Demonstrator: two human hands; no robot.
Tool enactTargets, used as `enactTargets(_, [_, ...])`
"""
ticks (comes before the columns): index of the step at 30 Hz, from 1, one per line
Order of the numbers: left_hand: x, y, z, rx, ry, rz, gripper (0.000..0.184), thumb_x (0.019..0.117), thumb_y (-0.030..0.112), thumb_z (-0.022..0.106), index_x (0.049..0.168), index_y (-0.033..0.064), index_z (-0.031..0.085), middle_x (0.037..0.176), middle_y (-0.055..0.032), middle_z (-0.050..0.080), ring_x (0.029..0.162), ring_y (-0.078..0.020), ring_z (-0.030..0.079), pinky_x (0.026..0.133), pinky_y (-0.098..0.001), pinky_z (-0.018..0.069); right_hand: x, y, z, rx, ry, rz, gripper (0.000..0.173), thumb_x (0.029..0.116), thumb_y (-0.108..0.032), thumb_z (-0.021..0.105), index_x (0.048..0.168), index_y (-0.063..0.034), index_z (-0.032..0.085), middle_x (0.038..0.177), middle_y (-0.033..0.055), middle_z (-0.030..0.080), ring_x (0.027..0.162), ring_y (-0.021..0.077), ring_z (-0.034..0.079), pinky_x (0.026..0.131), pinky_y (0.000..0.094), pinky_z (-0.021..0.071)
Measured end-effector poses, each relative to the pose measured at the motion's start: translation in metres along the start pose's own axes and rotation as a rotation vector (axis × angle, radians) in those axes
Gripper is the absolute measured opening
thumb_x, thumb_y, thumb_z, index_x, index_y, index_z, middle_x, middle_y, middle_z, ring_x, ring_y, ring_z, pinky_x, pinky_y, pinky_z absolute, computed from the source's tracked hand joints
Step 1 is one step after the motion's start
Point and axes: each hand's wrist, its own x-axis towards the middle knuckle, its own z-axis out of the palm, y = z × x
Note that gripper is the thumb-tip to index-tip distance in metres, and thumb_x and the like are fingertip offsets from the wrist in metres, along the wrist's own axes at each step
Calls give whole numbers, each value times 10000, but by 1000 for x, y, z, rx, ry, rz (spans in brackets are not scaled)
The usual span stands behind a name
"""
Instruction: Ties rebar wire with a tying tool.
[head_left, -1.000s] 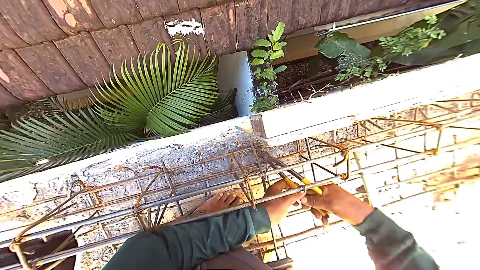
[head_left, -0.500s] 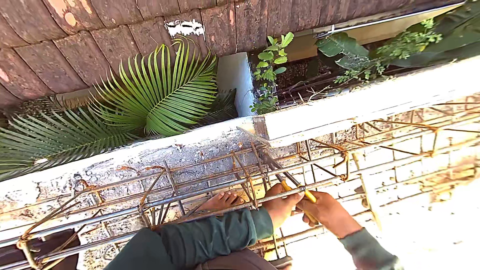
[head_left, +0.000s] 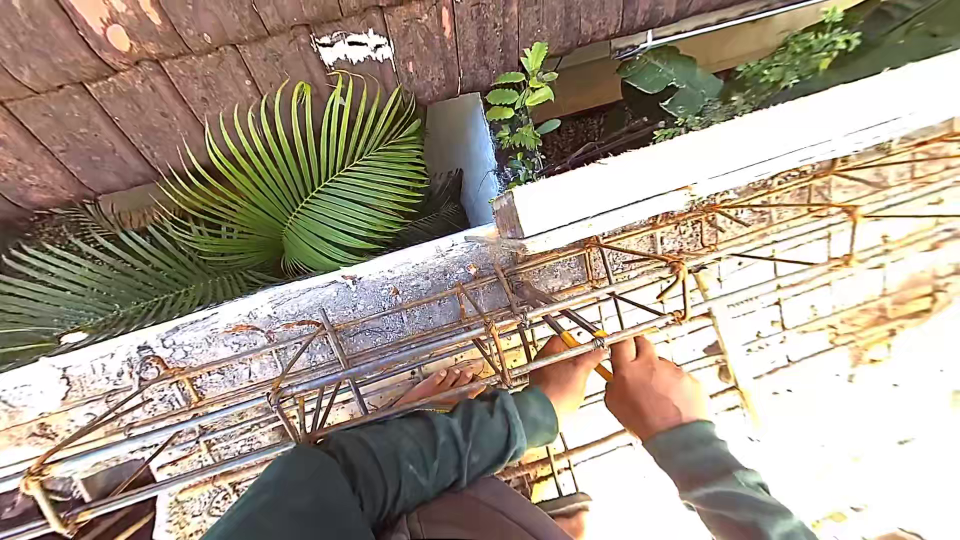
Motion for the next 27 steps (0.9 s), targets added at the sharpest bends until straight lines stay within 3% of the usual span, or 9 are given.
enactTargets(3, [-12,2,-5,26,-13,-17,414,1017,377,635,1235,26,618,1010,-106,664,902,-176,620,838,-375,506,-12,-9,-18,5,-37,-14,465,856,-8,651,1306,33,542,1102,262,677,798,437,725,635,556,568])
enactTargets(6, [-22,-3,-17,40,-59,-40,490,1031,403,604,1326,13,574,1071,-130,661,926,-184,626,845,-369,514,-27,-27,-12,75,-53,49,479,903,-5,625,1365,40,508,1114,264,673,805,444,724,655,553,581])
enactTargets(10, [-24,-8,-31,53,-77,-90,487,1041,321,607,1384,-10,504,1166,-164,636,1015,-215,618,886,-381,514,-28,-47,19,206,-84,166,501,931,-103,672,1382,24,494,1175,261,666,864,426,736,722,554,594])
enactTargets(15, [-14,-7,-24,142,-86,-101,543,1012,394,645,1370,7,516,1165,-157,658,962,-211,646,871,-383,527,-5,-20,13,246,-231,111,600,942,-267,681,1439,-11,464,1203,255,676,994,451,712,827,602,559])
enactTargets(17, [-9,-7,-25,145,-102,-67,510,1012,399,642,1332,14,545,1120,-136,670,925,-186,648,833,-362,531,5,-1,11,378,-236,32,616,925,-378,721,1380,-9,533,1080,253,708,970,454,705,830,637,538])
enactTargets(19, [-4,-7,-24,86,-107,-25,432,1013,361,648,1252,6,595,1026,-115,653,873,-168,626,793,-343,530,10,17,15,560,-183,-43,526,929,-451,713,1191,-4,624,864,190,676,806,382,669,743,610,521])
enactTargets(20, [-2,-7,-22,44,-101,-13,380,1010,334,656,1197,6,615,968,-93,634,846,-154,607,773,-327,518,11,22,13,606,-168,-62,477,953,-454,680,1133,-14,645,825,163,662,777,351,659,728,593,516])
enactTargets(23, [3,-2,-13,-70,-64,-49,311,1011,255,667,1168,-9,619,940,-97,650,808,-141,638,723,-301,543,7,19,2,481,-93,-76,486,1008,-460,613,1187,-11,666,897,222,717,847,431,710,753,656,527])
enactTargets(27, [6,-2,-4,-155,-13,-79,285,1008,216,668,1175,-9,612,960,-121,652,776,-150,634,694,-302,543,-8,10,14,243,112,-72,681,855,-470,790,1257,47,603,1108,287,663,975,504,678,719,621,554])
